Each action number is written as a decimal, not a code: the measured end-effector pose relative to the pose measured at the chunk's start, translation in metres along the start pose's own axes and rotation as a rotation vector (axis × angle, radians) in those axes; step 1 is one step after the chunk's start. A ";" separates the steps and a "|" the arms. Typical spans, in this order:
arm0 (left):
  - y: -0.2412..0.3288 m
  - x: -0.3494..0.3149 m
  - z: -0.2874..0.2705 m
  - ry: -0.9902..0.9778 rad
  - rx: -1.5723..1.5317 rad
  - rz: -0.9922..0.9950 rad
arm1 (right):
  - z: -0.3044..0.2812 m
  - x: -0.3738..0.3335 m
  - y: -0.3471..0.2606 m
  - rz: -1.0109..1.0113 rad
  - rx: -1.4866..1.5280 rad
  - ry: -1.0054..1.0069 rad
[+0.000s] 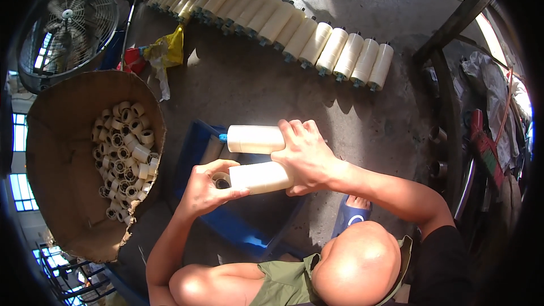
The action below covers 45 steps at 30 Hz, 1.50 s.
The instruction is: The person retrieves white end caps from a cardboard box, fits them onto the ends of cylindrical filter cartridges by hand, and organizes the assembled units into a blue bin and rows on the floor.
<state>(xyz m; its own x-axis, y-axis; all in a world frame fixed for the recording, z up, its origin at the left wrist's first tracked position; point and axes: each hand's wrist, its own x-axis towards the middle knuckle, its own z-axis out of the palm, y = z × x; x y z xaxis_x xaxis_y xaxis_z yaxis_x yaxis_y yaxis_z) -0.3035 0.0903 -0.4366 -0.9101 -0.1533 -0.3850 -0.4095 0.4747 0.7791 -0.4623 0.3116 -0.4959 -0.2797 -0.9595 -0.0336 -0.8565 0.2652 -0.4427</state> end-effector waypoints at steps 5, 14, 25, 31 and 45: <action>-0.010 -0.001 0.006 -0.005 -0.110 -0.150 | 0.007 -0.001 0.003 -0.012 0.046 -0.058; -0.087 -0.029 -0.028 0.168 -0.883 -0.467 | 0.008 -0.021 0.019 -0.023 0.128 -0.043; -0.075 -0.041 -0.032 0.134 0.407 0.107 | 0.005 -0.007 -0.013 -0.297 0.122 -0.017; -0.059 -0.036 -0.042 0.004 0.344 0.244 | 0.003 0.003 -0.013 -0.411 0.082 0.009; -0.067 -0.021 -0.029 -0.054 -0.186 -0.088 | 0.002 0.016 -0.039 -0.385 0.137 -0.172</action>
<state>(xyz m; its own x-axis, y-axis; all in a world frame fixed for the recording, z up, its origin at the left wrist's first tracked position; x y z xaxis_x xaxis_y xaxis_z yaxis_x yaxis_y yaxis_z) -0.2589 0.0364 -0.4663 -0.8675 -0.1385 -0.4778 -0.4968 0.2923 0.8172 -0.4325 0.2860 -0.4810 0.1346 -0.9908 0.0136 -0.8155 -0.1185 -0.5665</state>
